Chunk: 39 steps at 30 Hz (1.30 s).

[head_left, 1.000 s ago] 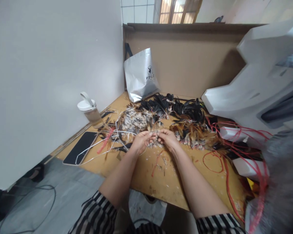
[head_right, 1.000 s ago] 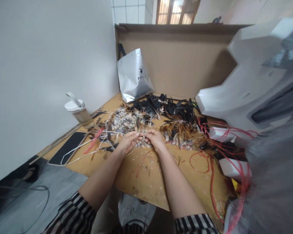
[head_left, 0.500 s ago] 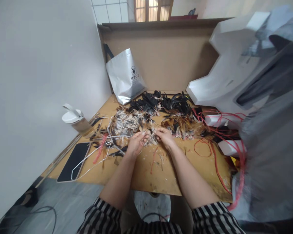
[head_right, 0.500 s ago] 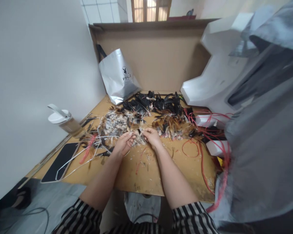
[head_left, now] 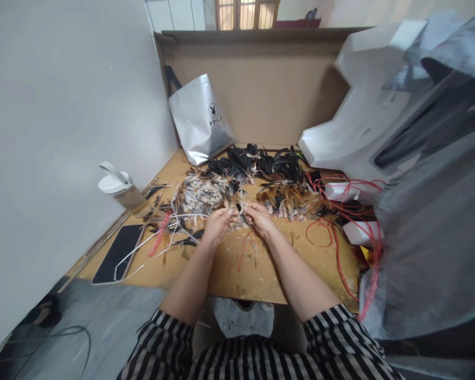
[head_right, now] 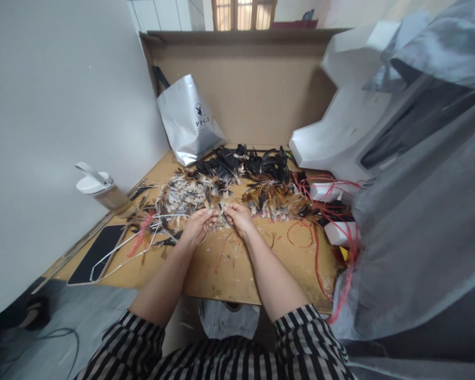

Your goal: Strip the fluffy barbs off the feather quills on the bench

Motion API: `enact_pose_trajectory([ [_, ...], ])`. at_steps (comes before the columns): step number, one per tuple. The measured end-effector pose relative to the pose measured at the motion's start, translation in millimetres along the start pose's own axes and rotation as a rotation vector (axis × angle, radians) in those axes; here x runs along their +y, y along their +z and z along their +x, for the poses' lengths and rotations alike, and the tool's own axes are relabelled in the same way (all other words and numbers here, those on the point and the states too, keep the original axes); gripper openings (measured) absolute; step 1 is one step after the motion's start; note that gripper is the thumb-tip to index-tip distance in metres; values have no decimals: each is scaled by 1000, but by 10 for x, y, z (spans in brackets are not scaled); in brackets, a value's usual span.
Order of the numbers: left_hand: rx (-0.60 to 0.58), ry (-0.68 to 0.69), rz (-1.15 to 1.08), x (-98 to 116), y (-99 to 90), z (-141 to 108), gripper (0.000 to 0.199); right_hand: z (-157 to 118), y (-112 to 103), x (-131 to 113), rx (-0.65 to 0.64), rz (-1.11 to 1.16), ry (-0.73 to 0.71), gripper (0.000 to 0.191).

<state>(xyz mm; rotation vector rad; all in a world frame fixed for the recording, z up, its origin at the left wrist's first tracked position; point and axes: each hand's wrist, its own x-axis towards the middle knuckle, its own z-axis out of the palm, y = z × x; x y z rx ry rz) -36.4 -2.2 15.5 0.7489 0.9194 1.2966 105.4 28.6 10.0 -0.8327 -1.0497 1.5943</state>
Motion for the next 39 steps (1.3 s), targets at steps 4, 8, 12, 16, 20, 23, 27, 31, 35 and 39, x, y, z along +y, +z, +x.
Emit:
enact_pose_trajectory([
  [4,6,28,27,-16,-4,8,27,-9,20,13,-12,-35,-33,28],
  [8,-33,29,86,-79,-7,18,27,-24,59,9,50,-104,-94,27],
  [12,-50,25,127,-107,1,17,27,-35,112,15,98,-192,-147,24],
  [16,-40,26,150,-97,2,20,26,-35,133,41,109,-260,-179,24],
  [20,-37,16,154,-86,4,22,25,-26,120,54,110,-299,-181,24],
  [23,-36,7,157,-78,9,17,24,-32,119,39,93,-282,-150,26],
  [27,-32,14,129,-76,-5,17,24,-53,132,3,81,-206,-96,28],
  [31,-45,-4,97,-79,-30,26,24,-51,124,-8,80,-168,-91,29],
  [35,-61,-23,116,-76,-20,15,23,-28,110,28,122,-222,-142,26],
  [39,-84,-22,142,-83,-8,10,23,-6,110,86,141,-289,-239,24],
])
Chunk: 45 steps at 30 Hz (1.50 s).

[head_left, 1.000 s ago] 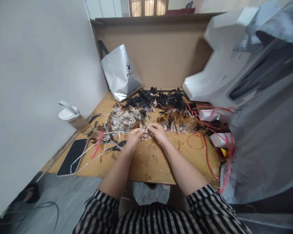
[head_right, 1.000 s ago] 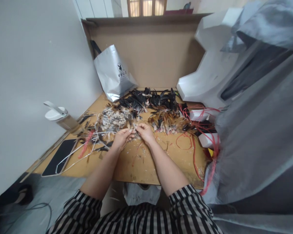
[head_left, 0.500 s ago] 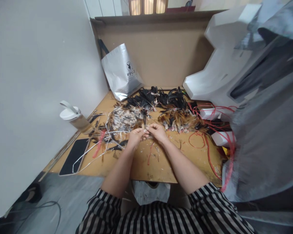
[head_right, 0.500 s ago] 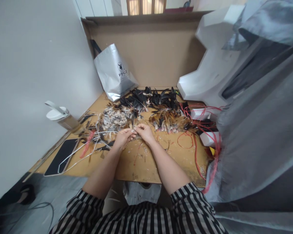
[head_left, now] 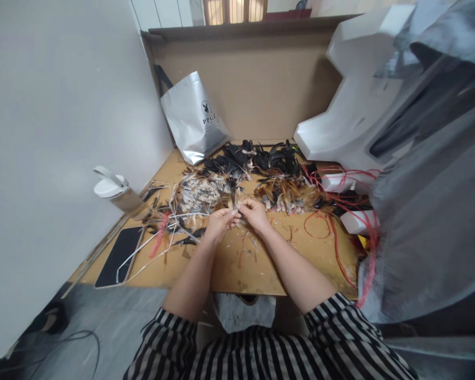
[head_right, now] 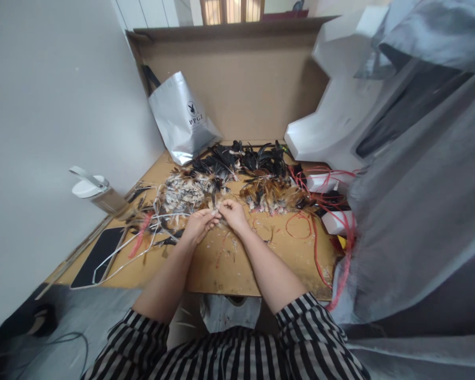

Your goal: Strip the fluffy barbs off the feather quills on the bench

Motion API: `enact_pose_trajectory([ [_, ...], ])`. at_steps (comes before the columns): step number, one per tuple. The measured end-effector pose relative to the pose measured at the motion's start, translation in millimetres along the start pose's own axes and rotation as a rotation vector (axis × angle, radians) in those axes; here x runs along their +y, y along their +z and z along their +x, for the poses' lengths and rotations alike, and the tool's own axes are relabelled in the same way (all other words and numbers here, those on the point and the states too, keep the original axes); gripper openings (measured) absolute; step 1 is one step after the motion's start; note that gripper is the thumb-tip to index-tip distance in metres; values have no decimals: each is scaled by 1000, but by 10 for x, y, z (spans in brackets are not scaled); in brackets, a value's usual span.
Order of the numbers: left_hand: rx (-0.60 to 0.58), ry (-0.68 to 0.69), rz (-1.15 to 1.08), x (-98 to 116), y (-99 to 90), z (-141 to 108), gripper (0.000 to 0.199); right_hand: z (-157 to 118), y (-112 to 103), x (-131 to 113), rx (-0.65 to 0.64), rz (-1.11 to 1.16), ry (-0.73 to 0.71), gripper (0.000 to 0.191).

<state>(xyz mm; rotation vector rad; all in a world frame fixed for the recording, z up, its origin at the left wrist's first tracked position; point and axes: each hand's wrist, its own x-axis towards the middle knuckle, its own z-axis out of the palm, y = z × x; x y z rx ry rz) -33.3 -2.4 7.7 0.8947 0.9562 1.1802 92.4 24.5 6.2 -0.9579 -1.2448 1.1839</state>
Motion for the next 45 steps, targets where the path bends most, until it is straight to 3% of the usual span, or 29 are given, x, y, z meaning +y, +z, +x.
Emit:
enact_pose_trajectory([
  [5,16,-1,54,-29,-12,27,22,1,18,48,-21,-27,-26,22],
  [17,51,37,116,10,-23,21,28,-25,7,-65,-26,12,88,26],
  [21,142,101,-8,56,-81,32,26,29,-117,-61,-38,-211,38,25],
  [27,205,102,-121,83,-104,42,26,-4,-267,-131,-384,-578,-33,16],
  [33,195,80,-117,79,-106,36,23,-86,-220,-153,-477,-921,-80,4],
  [36,184,72,-103,93,-100,20,23,-84,-217,-170,-517,-852,-90,7],
  [40,171,72,-85,108,-88,8,23,-53,-265,-265,-501,-545,-60,10],
  [45,109,101,-60,140,-69,-20,26,-43,-302,-375,-439,-292,138,20],
])
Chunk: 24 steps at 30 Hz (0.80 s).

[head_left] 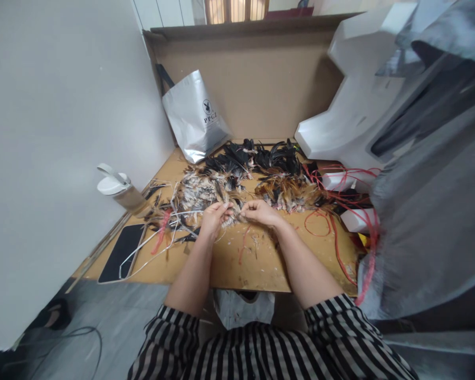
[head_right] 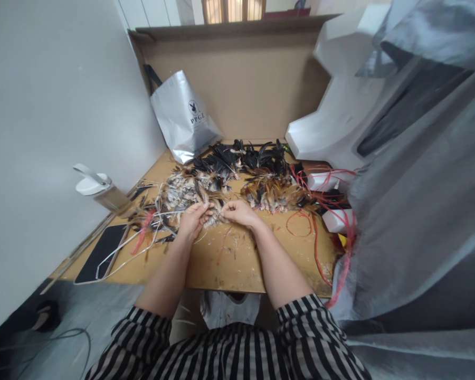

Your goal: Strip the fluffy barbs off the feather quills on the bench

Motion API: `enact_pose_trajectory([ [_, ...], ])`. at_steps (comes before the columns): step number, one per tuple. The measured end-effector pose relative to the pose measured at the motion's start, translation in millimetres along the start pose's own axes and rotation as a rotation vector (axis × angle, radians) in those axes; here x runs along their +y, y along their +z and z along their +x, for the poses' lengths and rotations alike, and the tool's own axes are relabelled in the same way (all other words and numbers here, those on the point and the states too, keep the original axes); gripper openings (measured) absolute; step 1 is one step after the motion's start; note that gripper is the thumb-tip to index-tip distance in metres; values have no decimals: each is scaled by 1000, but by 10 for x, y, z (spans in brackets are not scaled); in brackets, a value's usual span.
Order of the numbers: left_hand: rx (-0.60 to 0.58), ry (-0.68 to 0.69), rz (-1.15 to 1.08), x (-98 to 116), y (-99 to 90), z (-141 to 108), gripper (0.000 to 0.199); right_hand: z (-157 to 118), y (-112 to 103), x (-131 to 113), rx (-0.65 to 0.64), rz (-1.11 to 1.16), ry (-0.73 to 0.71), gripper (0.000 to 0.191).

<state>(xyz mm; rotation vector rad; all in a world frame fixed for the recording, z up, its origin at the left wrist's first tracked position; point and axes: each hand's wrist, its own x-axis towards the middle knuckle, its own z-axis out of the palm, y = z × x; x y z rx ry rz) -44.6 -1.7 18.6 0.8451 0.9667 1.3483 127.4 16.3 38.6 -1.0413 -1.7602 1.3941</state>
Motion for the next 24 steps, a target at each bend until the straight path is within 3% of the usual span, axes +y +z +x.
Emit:
enact_pose_trajectory([
  [9,-174,-40,-14,35,70,-82,25,3,69,68,-80,105,26,22],
  [15,-113,-12,125,-12,50,-34,26,30,60,103,-72,154,58,21],
  [24,-74,14,179,-71,14,22,23,53,24,100,12,55,39,15],
])
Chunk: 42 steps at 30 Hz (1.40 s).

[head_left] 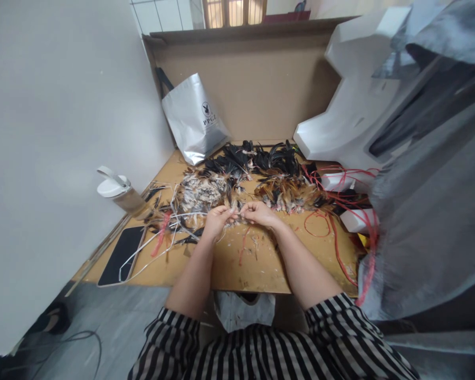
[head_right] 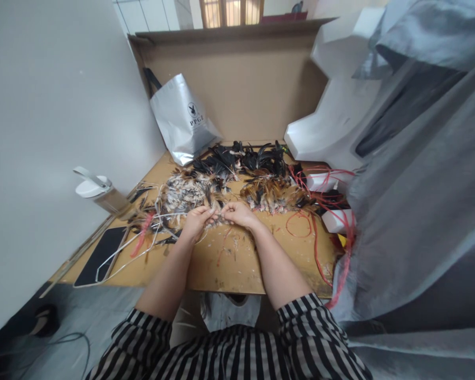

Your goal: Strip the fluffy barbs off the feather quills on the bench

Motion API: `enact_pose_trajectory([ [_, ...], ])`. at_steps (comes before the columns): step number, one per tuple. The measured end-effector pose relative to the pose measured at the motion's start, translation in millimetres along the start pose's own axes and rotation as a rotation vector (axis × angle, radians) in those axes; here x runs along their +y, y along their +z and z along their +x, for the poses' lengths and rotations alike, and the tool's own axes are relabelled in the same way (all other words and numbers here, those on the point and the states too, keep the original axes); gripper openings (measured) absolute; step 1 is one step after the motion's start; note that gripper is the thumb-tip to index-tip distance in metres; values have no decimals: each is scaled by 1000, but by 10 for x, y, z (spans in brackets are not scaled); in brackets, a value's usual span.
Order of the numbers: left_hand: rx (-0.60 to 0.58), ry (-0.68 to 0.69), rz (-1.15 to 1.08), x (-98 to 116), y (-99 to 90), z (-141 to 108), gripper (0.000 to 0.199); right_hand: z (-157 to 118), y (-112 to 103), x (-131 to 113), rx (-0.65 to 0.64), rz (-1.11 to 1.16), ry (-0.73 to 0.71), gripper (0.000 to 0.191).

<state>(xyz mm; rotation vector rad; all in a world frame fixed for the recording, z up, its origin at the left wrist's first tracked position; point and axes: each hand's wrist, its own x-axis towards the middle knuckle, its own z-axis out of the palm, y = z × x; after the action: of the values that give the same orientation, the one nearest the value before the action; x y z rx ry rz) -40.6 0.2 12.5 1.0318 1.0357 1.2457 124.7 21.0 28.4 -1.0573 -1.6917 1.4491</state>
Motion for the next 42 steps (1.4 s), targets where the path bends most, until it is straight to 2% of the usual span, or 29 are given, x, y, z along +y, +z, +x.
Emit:
enact_pose_trajectory([
  [5,-19,12,98,-12,-3,5,25,-4,-18,-14,69,-84,-47,18],
  [15,-76,-22,115,-18,7,-23,23,5,-42,-10,139,-154,-83,18],
  [22,-102,-47,151,-31,8,-20,24,7,-19,-35,111,-114,-132,14],
  [27,-133,-29,110,-19,-4,-32,23,11,-3,-34,130,-10,-113,18],
  [34,-97,-23,-11,18,-13,-32,22,26,107,-13,160,165,-75,31],
  [42,-116,8,55,-17,-7,-18,22,95,223,82,269,257,-95,23],
])
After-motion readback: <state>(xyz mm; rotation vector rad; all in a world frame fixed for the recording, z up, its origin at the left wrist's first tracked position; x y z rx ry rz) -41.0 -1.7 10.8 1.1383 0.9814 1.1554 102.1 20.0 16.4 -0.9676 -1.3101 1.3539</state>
